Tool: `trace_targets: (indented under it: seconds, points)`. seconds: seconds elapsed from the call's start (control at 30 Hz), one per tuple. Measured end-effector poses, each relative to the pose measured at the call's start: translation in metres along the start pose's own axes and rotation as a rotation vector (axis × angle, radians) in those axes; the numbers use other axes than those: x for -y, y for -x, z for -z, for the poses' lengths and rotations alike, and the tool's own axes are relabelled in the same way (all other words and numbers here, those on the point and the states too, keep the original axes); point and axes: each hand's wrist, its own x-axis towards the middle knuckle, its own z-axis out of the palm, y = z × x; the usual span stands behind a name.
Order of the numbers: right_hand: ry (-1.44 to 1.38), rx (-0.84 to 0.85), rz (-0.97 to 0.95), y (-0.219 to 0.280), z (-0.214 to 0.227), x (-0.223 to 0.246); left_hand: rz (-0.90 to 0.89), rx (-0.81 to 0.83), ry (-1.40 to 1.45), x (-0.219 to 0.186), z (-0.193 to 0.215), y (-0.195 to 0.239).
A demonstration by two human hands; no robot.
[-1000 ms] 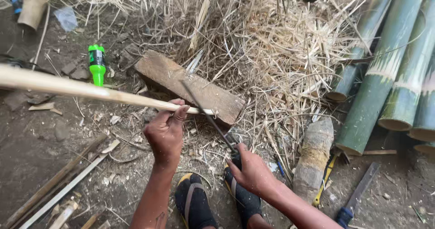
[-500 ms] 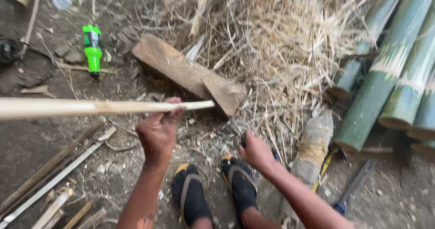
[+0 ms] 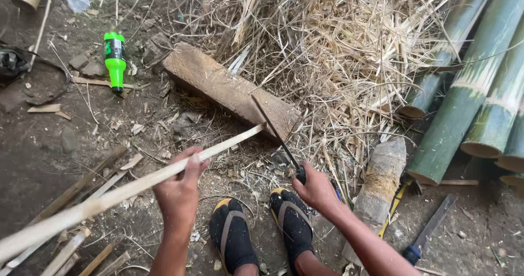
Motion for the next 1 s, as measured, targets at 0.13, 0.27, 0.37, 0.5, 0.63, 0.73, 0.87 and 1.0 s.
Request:
trace_targets:
  seconds: [0.13, 0.27, 0.37, 0.5, 0.63, 0.73, 0.87, 1.0]
  points:
    - [-0.245, -0.194, -0.025, 0.013, -0.023, -0.014, -0.018, -0.145, 0.295, 0.042, -0.005, 0.015]
    - [-0.554, -0.453, 0.142, 0.016, -0.049, -0.025, 0.218, -0.187, 0.541, 0.083, -0.041, 0.001]
    - [-0.757, -0.447, 0.190, -0.002, -0.065, -0.029, 0.364, -0.171, 0.680, 0.096, -0.074, -0.019]
    - [-0.768, -0.203, 0.036, -0.029, -0.069, -0.029, 0.571, 0.019, 0.703, 0.098, -0.114, -0.032]
    - [-0.832, -0.133, 0.104, -0.024, -0.067, -0.023, 0.645, 0.329, 0.571, 0.102, -0.124, -0.018]
    - [-1.039, -0.178, 0.052, -0.009, -0.068, -0.018, 0.465, 0.397, 0.109, 0.115, -0.085, 0.003]
    - [-1.041, -0.148, 0.020, 0.005, -0.059, -0.020, -0.386, 0.104, -1.113, 0.141, 0.037, 0.005]
    - [-0.990, -0.149, 0.032, 0.008, -0.051, -0.026, 0.150, 0.268, -1.726, 0.154, 0.136, -0.019]
